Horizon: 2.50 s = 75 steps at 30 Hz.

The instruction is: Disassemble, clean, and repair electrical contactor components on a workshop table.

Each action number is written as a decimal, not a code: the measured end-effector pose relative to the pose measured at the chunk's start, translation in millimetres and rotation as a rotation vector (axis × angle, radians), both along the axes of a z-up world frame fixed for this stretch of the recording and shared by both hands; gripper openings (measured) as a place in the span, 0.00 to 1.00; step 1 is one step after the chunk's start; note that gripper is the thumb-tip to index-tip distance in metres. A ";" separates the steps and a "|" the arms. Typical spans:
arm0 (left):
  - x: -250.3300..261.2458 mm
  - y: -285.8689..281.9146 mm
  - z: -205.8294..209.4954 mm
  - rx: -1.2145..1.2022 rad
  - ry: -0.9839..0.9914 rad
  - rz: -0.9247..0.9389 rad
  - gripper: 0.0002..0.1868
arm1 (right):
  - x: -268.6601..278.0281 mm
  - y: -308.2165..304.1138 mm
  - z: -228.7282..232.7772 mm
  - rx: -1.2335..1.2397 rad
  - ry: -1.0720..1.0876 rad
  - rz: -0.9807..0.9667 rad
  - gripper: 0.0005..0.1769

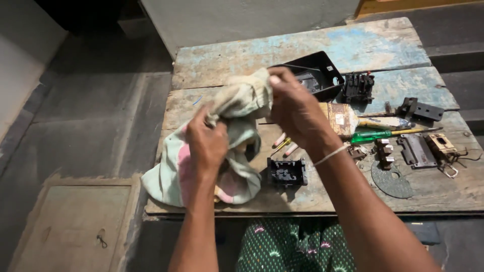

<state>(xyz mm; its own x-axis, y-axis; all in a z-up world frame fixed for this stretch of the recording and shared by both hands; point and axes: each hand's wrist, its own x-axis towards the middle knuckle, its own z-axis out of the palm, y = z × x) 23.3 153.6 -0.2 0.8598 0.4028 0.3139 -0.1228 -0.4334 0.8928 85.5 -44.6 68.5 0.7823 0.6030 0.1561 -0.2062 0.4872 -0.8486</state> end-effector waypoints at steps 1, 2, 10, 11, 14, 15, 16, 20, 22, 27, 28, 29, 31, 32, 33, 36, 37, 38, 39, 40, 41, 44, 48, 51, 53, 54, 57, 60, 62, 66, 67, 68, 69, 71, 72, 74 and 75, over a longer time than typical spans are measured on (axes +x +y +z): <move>2.1 -2.6 14.3 -0.004 -0.002 0.004 0.28 | -2.7 -5.2 -0.3 -0.004 -0.002 0.004 0.24; 4.2 -4.9 28.6 -0.097 -0.132 -0.031 0.26 | -5.3 -10.4 -0.6 -0.132 -0.068 -0.072 0.30; -16.9 -50.7 138.9 -0.326 -0.243 -0.753 0.38 | -11.6 -6.3 -42.6 -0.258 -0.286 -0.248 0.37; -19.7 -41.5 135.5 -0.155 -0.327 -0.667 0.41 | -11.6 -8.0 -33.5 0.025 -0.107 -0.238 0.32; -21.0 -23.4 109.1 0.128 -0.300 -0.560 0.55 | -6.2 -24.2 -19.8 0.415 0.166 -0.245 0.21; -20.5 -17.9 97.2 0.239 -0.187 -0.538 0.65 | -3.9 -30.4 -18.1 0.525 0.264 -0.266 0.16; -25.3 -22.3 90.1 0.240 -0.188 -0.538 0.65 | -3.7 -32.1 -16.0 0.526 0.262 -0.266 0.16; -34.5 -16.6 33.3 0.221 0.362 -0.359 0.43 | -8.2 -35.3 -10.6 0.584 0.456 -0.292 0.14; -32.6 -9.4 12.6 0.016 0.323 -0.338 0.34 | -12.2 -38.0 -6.3 0.578 0.484 -0.272 0.15; -20.3 -10.0 44.2 -1.142 -0.328 -0.420 0.28 | -27.3 -49.7 16.9 -0.587 0.132 -0.371 0.22; -18.2 -14.3 49.1 -1.138 -0.333 -0.417 0.28 | -33.6 -56.6 22.1 -0.585 0.129 -0.366 0.22; -16.0 -19.9 52.8 -1.165 -0.340 -0.404 0.28 | -40.8 -65.0 26.3 -1.128 -0.029 -0.309 0.25; -14.2 -36.3 62.4 -1.193 -0.346 -0.389 0.29 | -55.7 -75.4 38.8 -1.665 -0.204 -0.225 0.28; -15.0 -47.1 68.7 -1.208 -0.313 -0.502 0.30 | -64.2 -77.4 47.4 -1.637 -0.160 -0.374 0.29; -17.2 -56.8 75.3 -1.217 -0.279 -0.611 0.31 | -73.1 -78.4 55.5 -1.601 -0.115 -0.516 0.31; -32.9 -80.6 84.9 -0.974 -0.156 -1.029 0.35 | -78.1 -78.5 29.7 -0.778 -1.064 -0.723 0.57; -34.3 -80.9 91.2 -0.969 -0.160 -1.027 0.35 | -70.7 -77.1 10.3 -0.772 -1.068 -0.723 0.57; -35.8 -80.8 97.5 -0.789 -0.206 -1.014 0.37 | -63.1 -75.0 -9.0 -0.583 -0.787 -0.593 0.46; -38.7 -80.5 102.6 -0.611 -0.248 -0.989 0.38 | -55.7 -72.3 -29.4 -0.395 -0.508 -0.448 0.36; -36.2 -77.4 94.8 -0.607 -0.252 -0.979 0.38 | -54.7 -65.2 -30.7 -0.390 -0.511 -0.438 0.36; -33.0 -74.1 87.0 -0.405 -0.262 -0.813 0.39 | -53.7 -58.0 -32.6 -0.264 -0.319 -0.565 0.35; -22.5 -72.1 54.7 -0.147 -0.189 -0.596 0.42 | -43.7 -52.0 -43.9 -0.025 -0.016 -0.625 0.35; -10.6 -79.6 35.4 -0.270 0.070 -0.506 0.35 | -40.3 -52.8 -44.4 0.219 0.225 -0.485 0.40; 2.1 -85.5 34.2 -0.492 0.033 -0.416 0.28 | -52.3 -49.3 -16.8 0.167 0.038 -0.433 0.42; 2.7 -91.0 41.0 -0.494 -0.055 -0.446 0.31 | -48.0 -59.4 -37.0 -0.110 -0.168 -0.486 0.43; 4.0 -94.5 45.1 -0.493 -0.143 -0.471 0.35 | -45.1 -65.3 -46.7 -0.387 -0.369 -0.527 0.46; -0.8 -95.8 63.0 -0.381 -0.240 -0.573 0.47 | -57.2 -87.8 -63.8 -0.332 -0.333 -0.570 0.45; -6.1 -94.1 68.7 -0.083 -0.272 -0.636 0.60 | -79.4 -98.0 -63.5 -0.242 -0.278 -0.604 0.43; -8.4 -99.5 65.2 0.007 -0.182 -0.643 0.61 | -95.9 -92.3 -54.3 -0.172 -0.247 -0.614 0.42; -12.0 -108.7 53.1 0.068 -0.043 -0.585 0.46 | -130.8 -70.6 -33.3 -0.032 -0.164 -0.616 0.39; -11.8 -108.6 57.3 0.070 -0.041 -0.585 0.46 | -137.4 -63.9 -27.4 0.003 -0.141 -0.613 0.39; -11.7 -108.3 61.6 0.069 -0.130 -0.541 0.38 | -143.8 -57.4 -20.8 0.038 -0.119 -0.611 0.38; -11.4 -107.3 66.4 0.072 -0.218 -0.496 0.32 | -149.7 -50.5 -13.7 0.077 -0.096 -0.608 0.38; -6.6 -103.6 70.5 -0.026 -0.245 -0.492 0.28 | -151.9 -40.1 -2.5 0.150 -0.051 -0.602 0.37; -4.1 -102.3 71.9 -0.129 -0.274 -0.486 0.24 | -152.9 -35.8 3.0 0.185 -0.028 -0.600 0.36; 3.9 -100.1 63.2 -0.216 -0.274 -0.473 0.18 | -142.4 -34.6 2.9 0.250 0.023 -0.604 0.35; 7.6 -98.3 59.2 -0.302 -0.281 -0.450 0.13 | -137.4 -34.5 3.7 0.281 0.046 -0.603 0.35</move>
